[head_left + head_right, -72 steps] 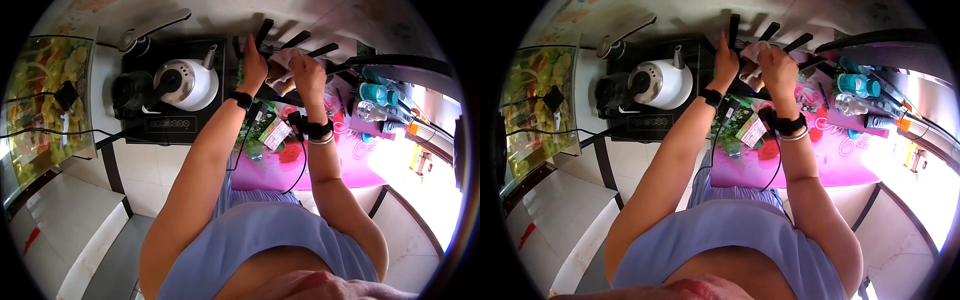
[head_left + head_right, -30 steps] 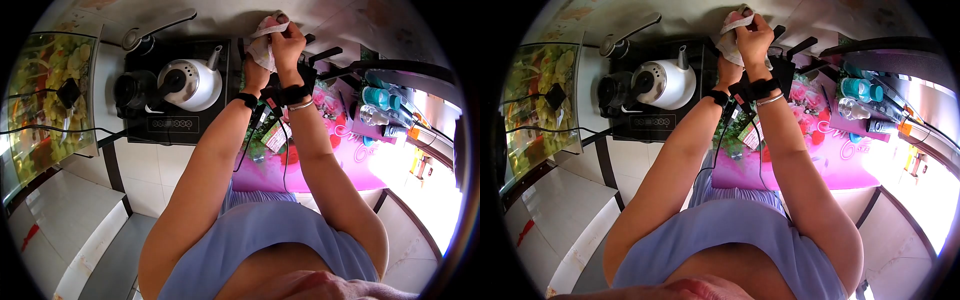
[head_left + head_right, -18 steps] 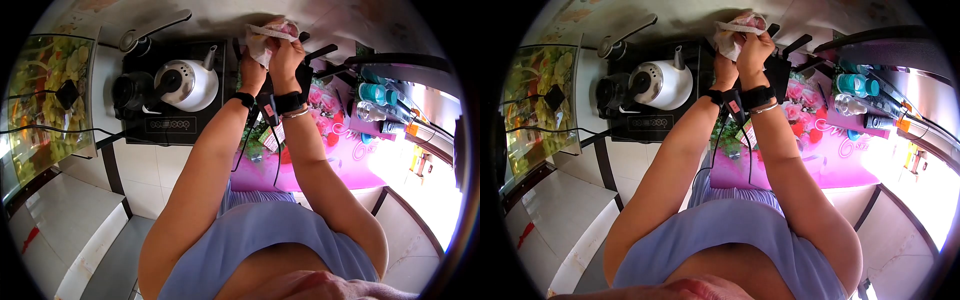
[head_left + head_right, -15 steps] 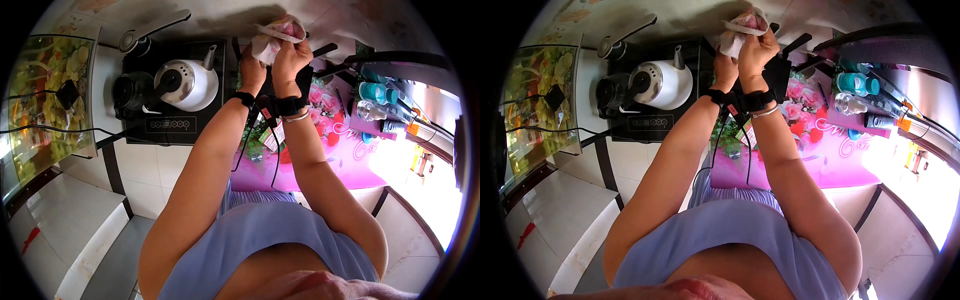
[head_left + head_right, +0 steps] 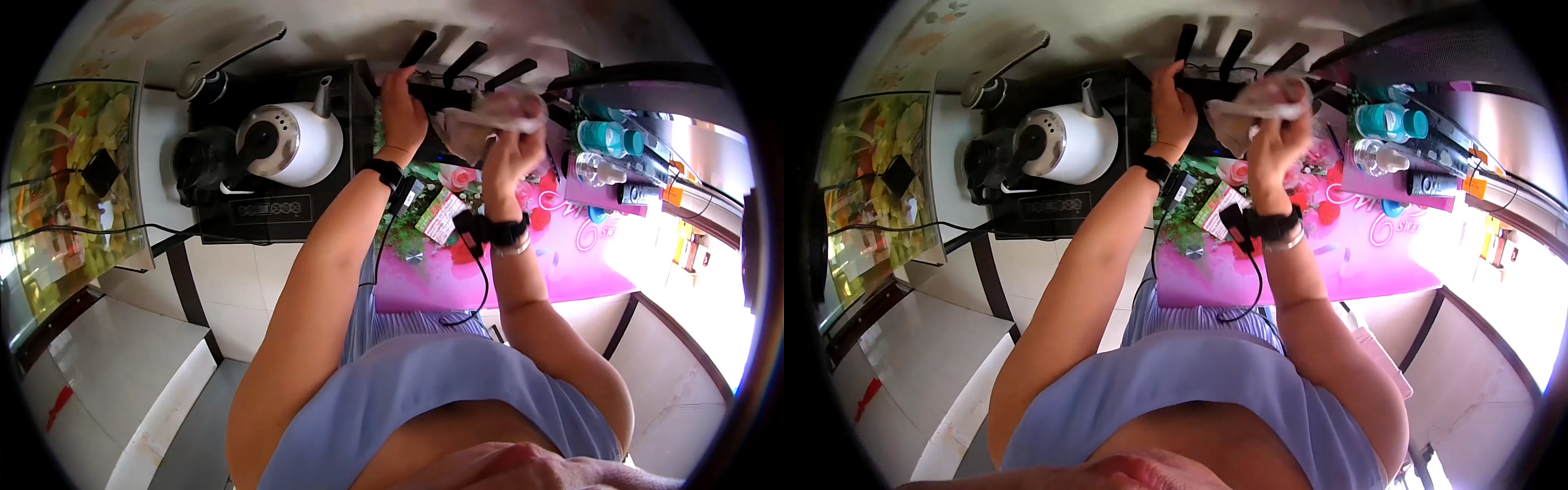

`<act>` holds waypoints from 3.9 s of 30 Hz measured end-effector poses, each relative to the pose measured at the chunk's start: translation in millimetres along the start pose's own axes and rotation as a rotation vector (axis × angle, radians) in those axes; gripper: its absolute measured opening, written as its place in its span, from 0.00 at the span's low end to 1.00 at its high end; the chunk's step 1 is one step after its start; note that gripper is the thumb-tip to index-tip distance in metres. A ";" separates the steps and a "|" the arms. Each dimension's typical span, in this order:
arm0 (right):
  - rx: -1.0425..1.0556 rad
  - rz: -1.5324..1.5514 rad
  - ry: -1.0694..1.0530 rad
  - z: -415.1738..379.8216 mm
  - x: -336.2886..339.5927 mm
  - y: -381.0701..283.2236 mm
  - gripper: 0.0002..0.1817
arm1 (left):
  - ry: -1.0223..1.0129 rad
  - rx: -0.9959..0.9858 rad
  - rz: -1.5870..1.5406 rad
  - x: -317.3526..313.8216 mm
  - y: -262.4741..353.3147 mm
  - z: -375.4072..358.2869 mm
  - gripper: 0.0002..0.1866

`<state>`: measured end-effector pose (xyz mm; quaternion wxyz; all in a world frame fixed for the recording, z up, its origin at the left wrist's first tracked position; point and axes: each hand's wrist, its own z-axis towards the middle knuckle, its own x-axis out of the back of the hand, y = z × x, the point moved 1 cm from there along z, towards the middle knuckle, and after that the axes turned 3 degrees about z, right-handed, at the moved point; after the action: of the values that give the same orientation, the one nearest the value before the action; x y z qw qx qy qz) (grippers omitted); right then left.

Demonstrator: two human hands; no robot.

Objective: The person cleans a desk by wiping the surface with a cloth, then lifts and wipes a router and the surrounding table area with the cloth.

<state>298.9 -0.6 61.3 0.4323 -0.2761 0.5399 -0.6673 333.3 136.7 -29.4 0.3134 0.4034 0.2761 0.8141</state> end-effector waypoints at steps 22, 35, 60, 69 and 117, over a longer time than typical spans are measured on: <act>0.053 -0.484 -0.387 70.6 -29.0 100.8 0.08 | -0.291 0.081 -0.053 -36.4 9.7 7.3 0.36; 0.238 -0.293 -0.249 90.7 -45.3 51.2 0.11 | -0.276 0.049 0.017 -47.2 -0.2 2.3 0.21; -0.243 0.185 0.095 6.6 25.8 49.3 0.07 | -0.173 -0.042 -0.043 -25.7 15.0 4.8 0.29; -0.030 -0.736 -0.137 57.8 17.8 97.7 0.10 | -0.441 0.031 -0.402 -73.2 39.4 15.7 0.34; -0.230 0.486 0.002 1.3 59.0 34.8 0.08 | -0.577 0.022 -0.546 -88.3 20.5 8.7 0.27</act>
<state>281.7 -54.4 22.5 0.5449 -0.1850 0.6632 -0.4787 376.8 60.4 -53.1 0.5788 0.5307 0.2822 0.5510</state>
